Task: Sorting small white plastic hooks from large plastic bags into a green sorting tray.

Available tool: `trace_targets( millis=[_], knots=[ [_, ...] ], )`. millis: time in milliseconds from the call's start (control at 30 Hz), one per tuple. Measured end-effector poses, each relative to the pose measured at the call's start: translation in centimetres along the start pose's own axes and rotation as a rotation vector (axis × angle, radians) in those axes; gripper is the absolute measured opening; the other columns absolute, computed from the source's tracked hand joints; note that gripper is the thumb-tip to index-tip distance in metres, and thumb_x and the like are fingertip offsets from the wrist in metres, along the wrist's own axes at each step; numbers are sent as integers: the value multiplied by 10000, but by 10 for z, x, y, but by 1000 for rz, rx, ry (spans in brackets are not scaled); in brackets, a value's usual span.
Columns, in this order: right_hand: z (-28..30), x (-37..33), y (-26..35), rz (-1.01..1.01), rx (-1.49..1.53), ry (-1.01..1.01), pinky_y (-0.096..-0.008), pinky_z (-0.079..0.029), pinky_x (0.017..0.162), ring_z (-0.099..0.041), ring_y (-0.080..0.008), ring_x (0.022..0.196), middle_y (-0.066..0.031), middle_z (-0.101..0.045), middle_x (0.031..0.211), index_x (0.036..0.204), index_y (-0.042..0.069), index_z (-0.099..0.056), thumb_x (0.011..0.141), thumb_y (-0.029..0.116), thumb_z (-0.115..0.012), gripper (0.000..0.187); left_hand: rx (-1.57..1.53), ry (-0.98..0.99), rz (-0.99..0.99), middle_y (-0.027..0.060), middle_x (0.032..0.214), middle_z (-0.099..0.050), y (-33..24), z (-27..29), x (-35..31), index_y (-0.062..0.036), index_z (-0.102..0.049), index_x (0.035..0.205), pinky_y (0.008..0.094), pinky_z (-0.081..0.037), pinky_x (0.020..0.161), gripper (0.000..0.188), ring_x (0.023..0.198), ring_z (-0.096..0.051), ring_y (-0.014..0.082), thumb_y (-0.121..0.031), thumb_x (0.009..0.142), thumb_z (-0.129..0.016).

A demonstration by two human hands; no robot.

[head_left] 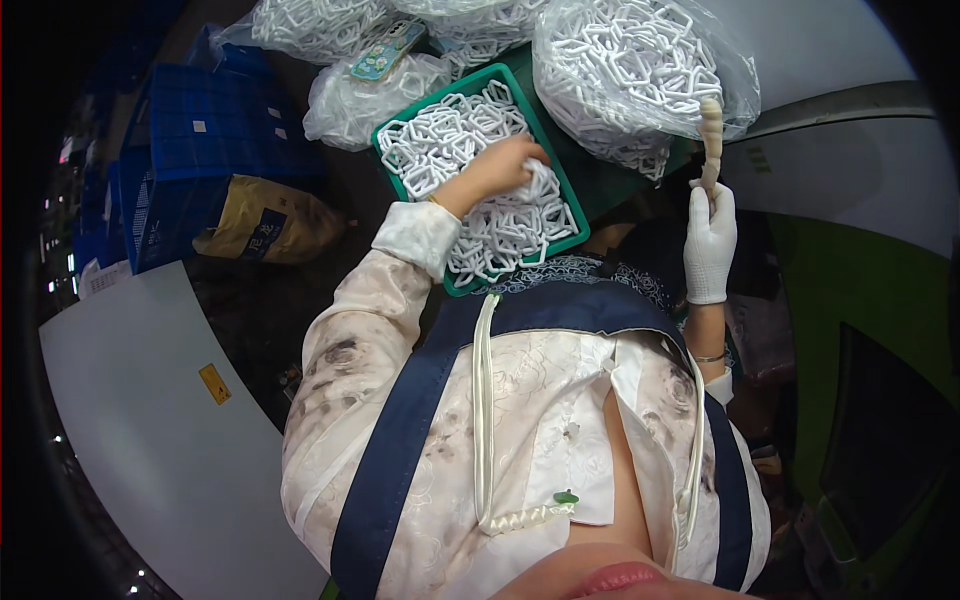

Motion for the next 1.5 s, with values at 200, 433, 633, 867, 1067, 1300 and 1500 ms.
trace_targets(
  millis=[200,433,633,867,1067,1300,1500],
  knots=[
    [-14,-4,16,31,60,56,-238,-419,756,-485,-73,804,4,-550,898,1112,-2,-610,1048,178,-536,205,254,-101,-68,125,964,-661,-12,-18,-17,-74,-643,988,468,-498,841,321,959,-593,351,4,677,-659],
    [-32,-10,18,2,-10,363,-271,-466,747,-554,-105,796,-60,-611,860,1129,11,-621,1031,204,-555,226,-188,-179,304,131,1034,-663,-18,15,-28,-43,-610,1087,353,-508,887,343,1014,-640,308,52,761,-564],
    [-78,-20,58,171,150,477,-274,-445,703,-523,-112,743,-50,-584,814,1131,11,-610,1076,219,-465,260,-259,-598,-83,127,1116,-642,-90,42,-19,22,-564,1223,342,-498,955,450,1076,-632,236,115,801,-440],
    [-64,-9,48,58,280,331,-246,-380,611,-413,-55,674,36,-459,764,1175,31,-575,1011,190,-581,229,-1411,-503,44,56,1122,-631,-125,40,-15,-53,-543,1240,274,-519,864,235,990,-629,131,-16,1016,-483],
    [-67,0,74,100,288,340,-272,-446,635,-482,-84,671,-12,-529,779,1151,18,-524,897,210,-714,371,-1888,-241,141,70,1169,-624,-149,14,-12,-46,-518,1298,360,-548,924,313,1049,-638,177,-7,988,-539],
    [-57,0,83,135,91,458,-327,-507,749,-646,-151,852,-114,-668,965,1199,21,-511,951,232,-673,363,-63,-485,-236,77,1048,-638,-141,52,-9,-32,-583,1189,353,-538,794,427,959,-655,222,21,785,-710],
    [-58,-14,59,156,-102,459,-372,-503,731,-653,-184,823,-103,-678,942,1250,46,-515,1075,280,-467,296,-1497,-259,44,65,954,-649,-116,48,3,-13,-587,1213,307,-547,777,235,846,-672,184,-163,1041,-526]
  ],
)
Point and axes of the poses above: each hand's wrist, its own x-axis towards the middle knuckle, its own z-axis out of the back of the hand, y = z × x, the point moved 2 cm from there along x, towards the middle knuckle
